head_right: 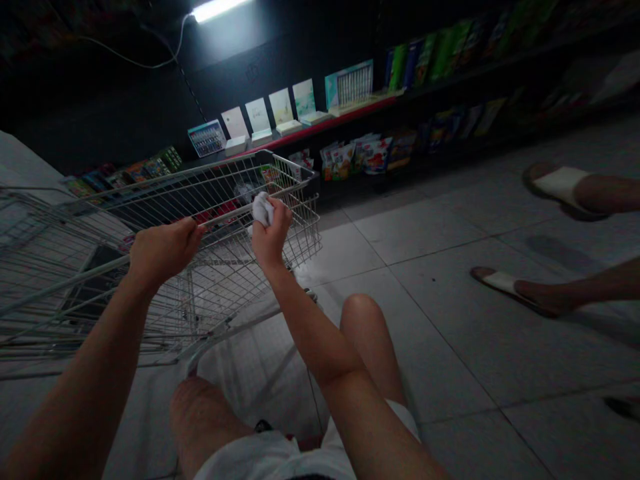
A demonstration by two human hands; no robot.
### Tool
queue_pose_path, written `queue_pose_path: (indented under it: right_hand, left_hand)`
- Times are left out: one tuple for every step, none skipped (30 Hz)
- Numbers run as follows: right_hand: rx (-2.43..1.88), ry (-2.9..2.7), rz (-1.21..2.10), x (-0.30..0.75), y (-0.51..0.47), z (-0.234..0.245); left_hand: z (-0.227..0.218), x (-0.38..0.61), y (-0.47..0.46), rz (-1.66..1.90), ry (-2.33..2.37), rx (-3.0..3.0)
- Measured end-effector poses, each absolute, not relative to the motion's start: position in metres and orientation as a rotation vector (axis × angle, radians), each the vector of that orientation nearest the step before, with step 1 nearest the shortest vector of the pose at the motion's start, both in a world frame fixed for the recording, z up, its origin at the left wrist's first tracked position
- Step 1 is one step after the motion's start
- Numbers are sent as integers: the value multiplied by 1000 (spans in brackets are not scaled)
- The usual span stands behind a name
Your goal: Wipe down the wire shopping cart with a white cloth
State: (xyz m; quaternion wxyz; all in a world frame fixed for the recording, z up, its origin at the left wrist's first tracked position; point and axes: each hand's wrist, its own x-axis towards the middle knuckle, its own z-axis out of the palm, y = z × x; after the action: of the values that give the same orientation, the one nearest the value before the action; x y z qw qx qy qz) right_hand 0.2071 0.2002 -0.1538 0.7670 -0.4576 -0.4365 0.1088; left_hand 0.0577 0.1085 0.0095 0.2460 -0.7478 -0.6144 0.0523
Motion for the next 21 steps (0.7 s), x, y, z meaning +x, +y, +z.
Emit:
queue_pose_path:
  right_hand:
    - [-987, -1004, 176, 207, 199, -144]
    - [-987, -1072, 115, 207, 196, -142]
    - [-991, -1149, 53, 208, 192, -146]
    - [-996, -1234, -12, 210, 187, -157]
    - [-998, -1319, -73, 211, 181, -174]
    - [-996, -1408, -124, 214, 176, -195]
    - [-1004, -1467, -152, 216, 170, -218]
    - [-1030, -1501, -137, 218, 164, -241]
    - [-1069, -1522, -89, 220, 159, -262]
    - [-1109, -1530, -24, 221, 154, -280]
    - [-1144, -1536, 48, 222, 149, -296]
    - [-1169, -1536, 115, 221, 144, -308]
    - [-1183, -1529, 168, 220, 139, -317]
    - [-1191, -1521, 200, 219, 135, -325]
    - [-1197, -1491, 251, 218, 131, -330]
    - [-1204, -1438, 323, 216, 127, -335]
    - [-1213, -1366, 407, 215, 123, -339]
    - [-1224, -1276, 497, 215, 118, -343]
    - [-1238, -1177, 584, 216, 114, -347]
    - [-1255, -1077, 659, 218, 110, -350]
    - [-1278, -981, 712, 220, 107, -353]
  left_hand:
    - [9, 56, 108, 146, -1666, -2042]
    - [9, 54, 107, 151, -1656, -2043]
    - [9, 52, 107, 156, -1649, -2042]
    - [9, 50, 106, 161, -1643, -2038]
    - [10, 49, 105, 165, -1638, -2034]
    - [10, 47, 103, 173, -1636, -2030]
    - [11, 45, 102, 183, -1637, -2028]
    - [11, 44, 100, 193, -1638, -2028]
    - [12, 43, 99, 202, -1640, -2026]
    - [13, 41, 98, 210, -1640, -2024]
    - [14, 40, 96, 216, -1639, -2021]
    - [14, 38, 95, 223, -1637, -2020]
    - [15, 36, 95, 232, -1636, -2019]
    - [15, 33, 94, 242, -1635, -2019]
    - [15, 31, 93, 249, -1633, -2020]
    - [15, 28, 92, 254, -1630, -2020]
    - [15, 26, 91, 255, -1627, -2017]
    - [15, 24, 90, 254, -1624, -2014]
    - [15, 22, 89, 257, -1622, -2014]
    - [15, 21, 88, 264, -1622, -2014]
    - [15, 19, 86, 275, -1627, -2013]
